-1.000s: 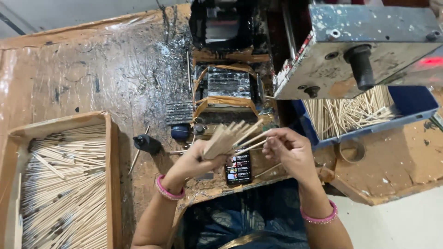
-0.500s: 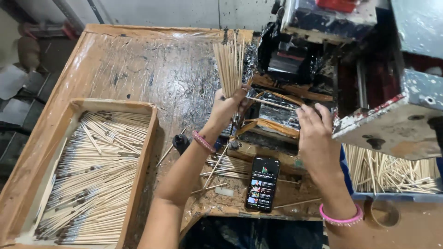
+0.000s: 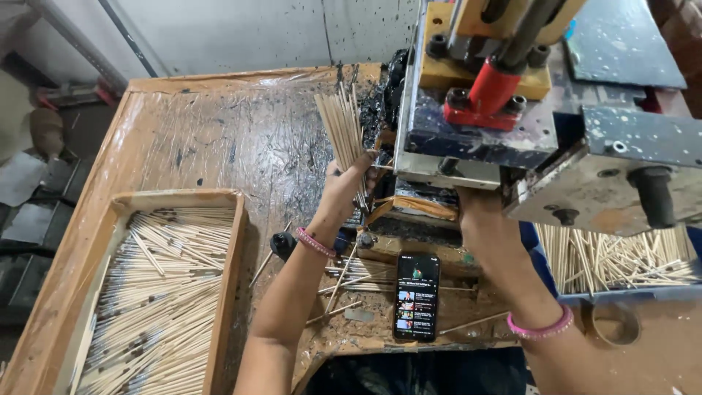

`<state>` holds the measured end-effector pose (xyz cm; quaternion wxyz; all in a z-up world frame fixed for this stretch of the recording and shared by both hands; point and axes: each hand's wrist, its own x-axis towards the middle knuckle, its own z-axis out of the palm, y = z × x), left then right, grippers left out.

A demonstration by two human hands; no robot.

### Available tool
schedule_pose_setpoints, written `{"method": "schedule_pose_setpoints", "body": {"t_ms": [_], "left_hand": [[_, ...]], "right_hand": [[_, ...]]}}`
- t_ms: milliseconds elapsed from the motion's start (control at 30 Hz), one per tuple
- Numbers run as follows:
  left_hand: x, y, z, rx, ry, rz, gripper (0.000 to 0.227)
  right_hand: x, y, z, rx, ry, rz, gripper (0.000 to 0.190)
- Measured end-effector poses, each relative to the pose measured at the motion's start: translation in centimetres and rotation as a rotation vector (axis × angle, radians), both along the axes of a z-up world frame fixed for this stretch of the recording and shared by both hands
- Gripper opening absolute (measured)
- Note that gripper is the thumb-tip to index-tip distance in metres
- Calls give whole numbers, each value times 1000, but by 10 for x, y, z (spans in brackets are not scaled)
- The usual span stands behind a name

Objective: Feeding bundles of thin wooden sticks into a machine for coating/processing and collecting the results.

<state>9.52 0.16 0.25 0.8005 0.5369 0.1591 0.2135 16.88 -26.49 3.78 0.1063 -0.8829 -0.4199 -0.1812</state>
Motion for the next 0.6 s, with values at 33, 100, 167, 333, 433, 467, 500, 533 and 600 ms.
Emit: {"method": "schedule_pose_setpoints", "body": {"t_ms": [33, 100, 167, 333, 433, 467, 500, 533, 600], "left_hand": [[-1, 1, -4, -39, 2, -1, 22], [-9, 2, -7, -77, 8, -1, 24], [-20, 1, -7, -240, -50, -25, 26], [-65, -2, -37, -161, -45, 50, 31], [-101, -2, -54, -6, -16, 80, 26], [-114, -2, -56, 24, -29, 62, 19], [-122, -9, -57, 11, -16, 39, 19], [-130, -16, -57, 53, -61, -4, 15], [-132, -28, -49, 99, -122, -67, 12]], "right_hand": [[7, 1, -5, -13, -83, 17, 44], [22, 8, -13, -25, -163, 36, 44], [40, 18, -20, 55, -93, 60, 27], [-44, -24, 31, 275, -51, 87, 26], [-59, -82, 15, 412, -18, 49, 28], [-60, -107, 3, 476, 30, -16, 25], [-57, -124, -10, 463, 36, -41, 25], [-55, -142, -22, 479, 101, -202, 19], [-56, -156, -36, 505, 146, -379, 14]]}}
